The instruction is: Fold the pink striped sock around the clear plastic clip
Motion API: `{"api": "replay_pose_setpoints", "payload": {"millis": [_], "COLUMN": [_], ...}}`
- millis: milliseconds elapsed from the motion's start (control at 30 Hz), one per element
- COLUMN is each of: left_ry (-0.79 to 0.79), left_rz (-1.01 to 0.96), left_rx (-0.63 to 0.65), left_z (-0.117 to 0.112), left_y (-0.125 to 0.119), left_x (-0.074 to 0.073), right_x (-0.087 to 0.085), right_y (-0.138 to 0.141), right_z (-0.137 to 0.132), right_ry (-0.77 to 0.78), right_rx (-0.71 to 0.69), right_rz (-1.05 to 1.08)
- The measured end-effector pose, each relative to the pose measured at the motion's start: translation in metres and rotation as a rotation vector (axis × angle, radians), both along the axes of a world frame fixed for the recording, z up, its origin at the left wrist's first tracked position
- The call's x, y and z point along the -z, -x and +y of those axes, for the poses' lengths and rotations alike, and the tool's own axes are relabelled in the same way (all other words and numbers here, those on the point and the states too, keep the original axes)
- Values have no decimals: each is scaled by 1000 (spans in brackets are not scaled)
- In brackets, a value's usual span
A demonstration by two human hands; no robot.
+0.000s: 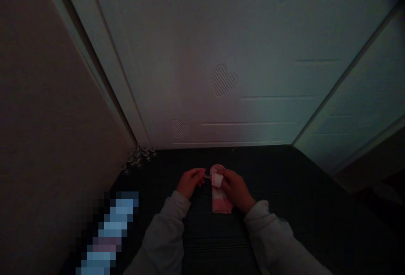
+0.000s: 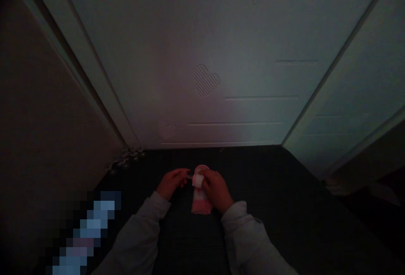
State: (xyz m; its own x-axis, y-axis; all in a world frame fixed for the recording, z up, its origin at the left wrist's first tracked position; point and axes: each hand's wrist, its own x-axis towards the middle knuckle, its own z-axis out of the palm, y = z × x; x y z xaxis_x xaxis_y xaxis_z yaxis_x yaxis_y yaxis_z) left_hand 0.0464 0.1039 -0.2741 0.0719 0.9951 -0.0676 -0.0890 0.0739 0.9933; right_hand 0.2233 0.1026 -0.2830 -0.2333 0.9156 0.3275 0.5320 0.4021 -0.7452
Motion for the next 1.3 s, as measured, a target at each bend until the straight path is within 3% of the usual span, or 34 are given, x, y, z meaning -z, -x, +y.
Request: {"api": "replay_pose_setpoints", "payload": {"millis": [267, 433, 600, 767, 933, 1300], "left_ry": [69, 135, 164, 183, 193, 205], "left_rz": [-158, -312, -327, -325, -363, -412], "left_rx": [62, 25, -9, -37, -70, -136], "left_z": [1, 0, -1, 0, -1, 0], "left_y": [5, 3, 2, 4, 3, 3], "left_x": [3, 2, -1, -2, -4, -4], "right_x": [-5, -11, -14, -14, -17, -19], "right_y": [3, 2, 0, -3, -1, 2], "right_z": [1, 2, 1, 0, -4, -8], "right_ry": [118, 133, 192, 160, 62, 156], "right_rx": [-114, -202, -263, -189, -231, -89], "right_rz": [210, 282, 344, 416, 358, 328]}}
